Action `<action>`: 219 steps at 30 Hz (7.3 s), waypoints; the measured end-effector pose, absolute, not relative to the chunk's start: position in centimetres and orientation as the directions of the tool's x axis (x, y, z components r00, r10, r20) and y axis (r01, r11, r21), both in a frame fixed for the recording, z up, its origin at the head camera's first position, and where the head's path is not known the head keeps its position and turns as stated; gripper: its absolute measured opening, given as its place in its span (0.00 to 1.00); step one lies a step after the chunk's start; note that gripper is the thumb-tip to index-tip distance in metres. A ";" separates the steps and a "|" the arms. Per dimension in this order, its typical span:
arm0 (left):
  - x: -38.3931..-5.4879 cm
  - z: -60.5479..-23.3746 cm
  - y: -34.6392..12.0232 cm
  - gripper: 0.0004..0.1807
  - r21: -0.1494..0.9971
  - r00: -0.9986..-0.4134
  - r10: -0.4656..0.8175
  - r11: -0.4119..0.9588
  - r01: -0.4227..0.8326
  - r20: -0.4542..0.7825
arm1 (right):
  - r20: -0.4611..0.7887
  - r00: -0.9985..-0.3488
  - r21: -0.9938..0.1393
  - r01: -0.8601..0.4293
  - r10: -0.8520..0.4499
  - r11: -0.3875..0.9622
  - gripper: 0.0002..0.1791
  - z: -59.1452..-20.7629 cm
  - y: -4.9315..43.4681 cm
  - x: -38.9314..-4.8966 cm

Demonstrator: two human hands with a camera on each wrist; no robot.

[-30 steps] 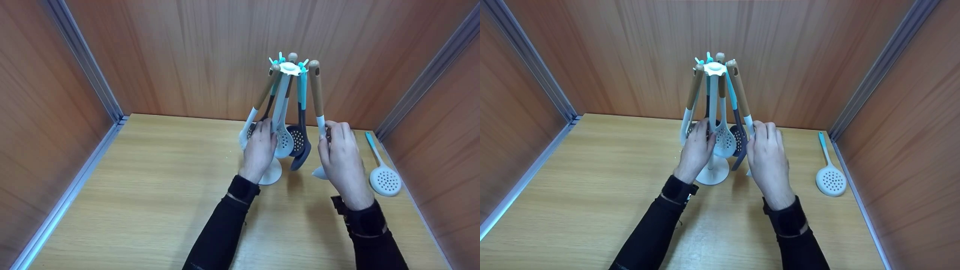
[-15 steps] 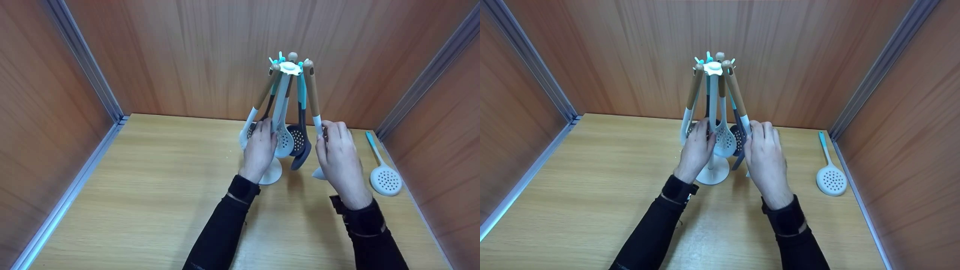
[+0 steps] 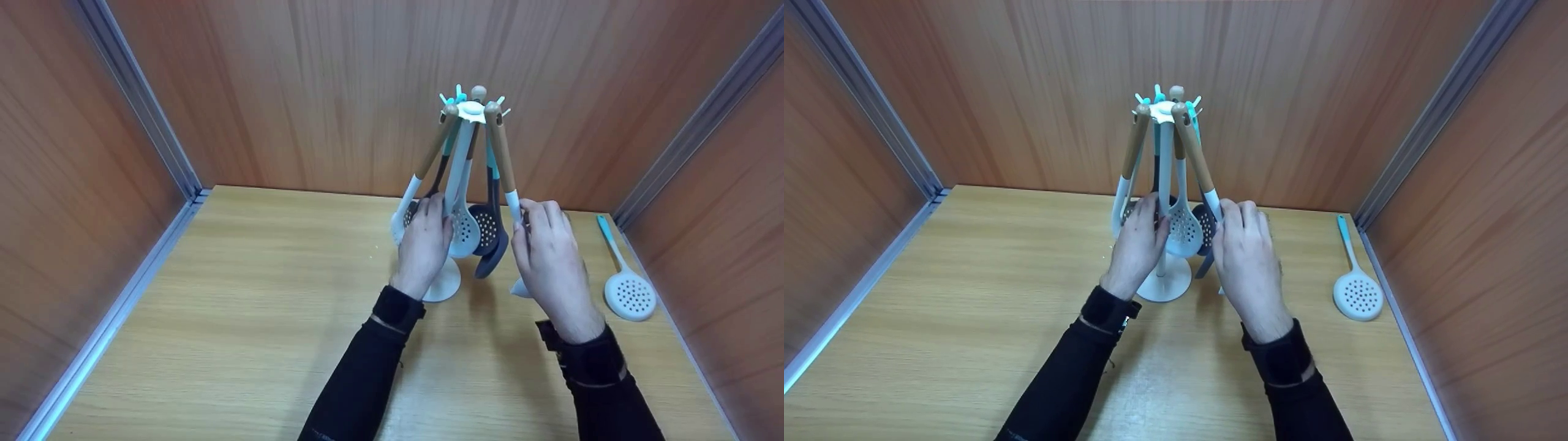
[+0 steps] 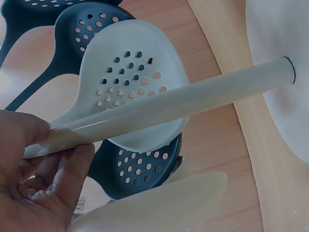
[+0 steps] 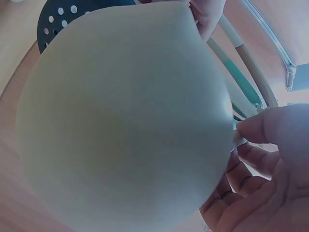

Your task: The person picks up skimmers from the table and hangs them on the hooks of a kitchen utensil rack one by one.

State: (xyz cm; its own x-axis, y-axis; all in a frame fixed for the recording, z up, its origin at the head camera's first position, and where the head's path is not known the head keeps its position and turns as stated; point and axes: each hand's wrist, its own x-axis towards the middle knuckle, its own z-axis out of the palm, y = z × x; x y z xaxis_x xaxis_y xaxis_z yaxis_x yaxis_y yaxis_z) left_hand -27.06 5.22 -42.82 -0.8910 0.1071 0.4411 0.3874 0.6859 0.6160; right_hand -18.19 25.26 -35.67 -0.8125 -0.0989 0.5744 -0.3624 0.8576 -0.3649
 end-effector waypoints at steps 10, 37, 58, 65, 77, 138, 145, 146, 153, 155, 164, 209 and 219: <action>-27.0 -42.9 5.5 0.25 0.573 -0.866 0.104 0.710 0.410 0.490 | 0.578 -0.810 -0.359 -0.363 -0.101 0.860 0.19 -36.1 25.2 -18.5; -27.0 -43.0 5.4 0.25 0.578 -0.862 0.110 0.700 0.420 0.495 | 0.512 -0.854 -0.418 -0.338 -0.088 0.843 0.21 -36.5 24.4 -18.6; -27.1 -42.8 5.1 0.26 0.567 -0.863 0.118 0.708 0.420 0.491 | 0.473 -0.875 -0.451 -0.338 -0.100 0.826 0.22 -36.9 22.3 -18.3; -27.0 -42.8 5.1 0.27 0.588 -0.877 0.112 0.701 0.403 0.467 | 0.459 -0.884 -0.473 -0.327 -0.088 0.818 0.22 -37.2 21.7 -18.2; -26.9 -42.6 5.0 0.26 0.578 -0.890 0.114 0.723 0.379 0.441 | 0.420 -0.905 -0.530 -0.312 -0.076 0.789 0.26 -37.5 20.6 -18.1; -25.8 -39.5 3.7 0.29 0.645 -0.928 0.177 0.676 0.356 0.327 | 0.358 -0.934 -0.519 -0.218 -0.021 0.827 0.23 -36.1 28.0 -19.9; -25.3 -38.3 3.2 0.33 0.634 -0.946 0.210 0.703 0.323 0.248 | 0.326 -0.945 -0.503 -0.169 0.005 0.847 0.24 -36.5 29.6 -20.9; -25.2 -38.1 3.1 0.33 0.632 -0.947 0.215 0.706 0.320 0.239 | 0.327 -0.945 -0.500 -0.167 0.007 0.850 0.24 -36.6 29.8 -21.1; -24.5 -37.0 2.3 0.32 0.624 -0.944 0.248 0.708 0.330 0.218 | 0.347 -0.937 -0.476 -0.142 0.037 0.868 0.24 -37.3 32.0 -21.7; -24.2 -36.7 2.1 0.32 0.615 -0.938 0.260 0.708 0.346 0.229 | 0.344 -0.937 -0.474 -0.125 0.053 0.871 0.25 -37.5 32.6 -21.8; -23.2 -35.7 1.5 0.33 0.584 -0.919 0.301 0.710 0.394 0.254 | 0.306 -0.940 -0.485 -0.020 0.148 0.874 0.28 -39.5 36.0 -23.0; -21.2 -33.8 -0.9 0.30 0.518 -0.883 0.400 0.715 0.469 0.247 | -0.042 -0.932 -0.434 0.343 0.361 0.833 0.44 -49.8 45.8 -25.5; -21.1 -33.8 -0.9 0.30 0.506 -0.874 0.406 0.713 0.486 0.268 | -0.107 -0.919 -0.414 0.388 0.379 0.824 0.46 -50.1 46.1 -25.4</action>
State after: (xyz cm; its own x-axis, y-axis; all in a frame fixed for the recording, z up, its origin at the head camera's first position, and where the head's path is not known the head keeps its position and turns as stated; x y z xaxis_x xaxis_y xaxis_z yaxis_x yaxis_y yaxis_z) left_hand -21.12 -0.92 -33.77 -0.8737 0.4062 0.2677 0.4863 0.7127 0.5056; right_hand -25.37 46.09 -50.12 -0.9193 0.3788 -0.1070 0.3876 0.8235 -0.4143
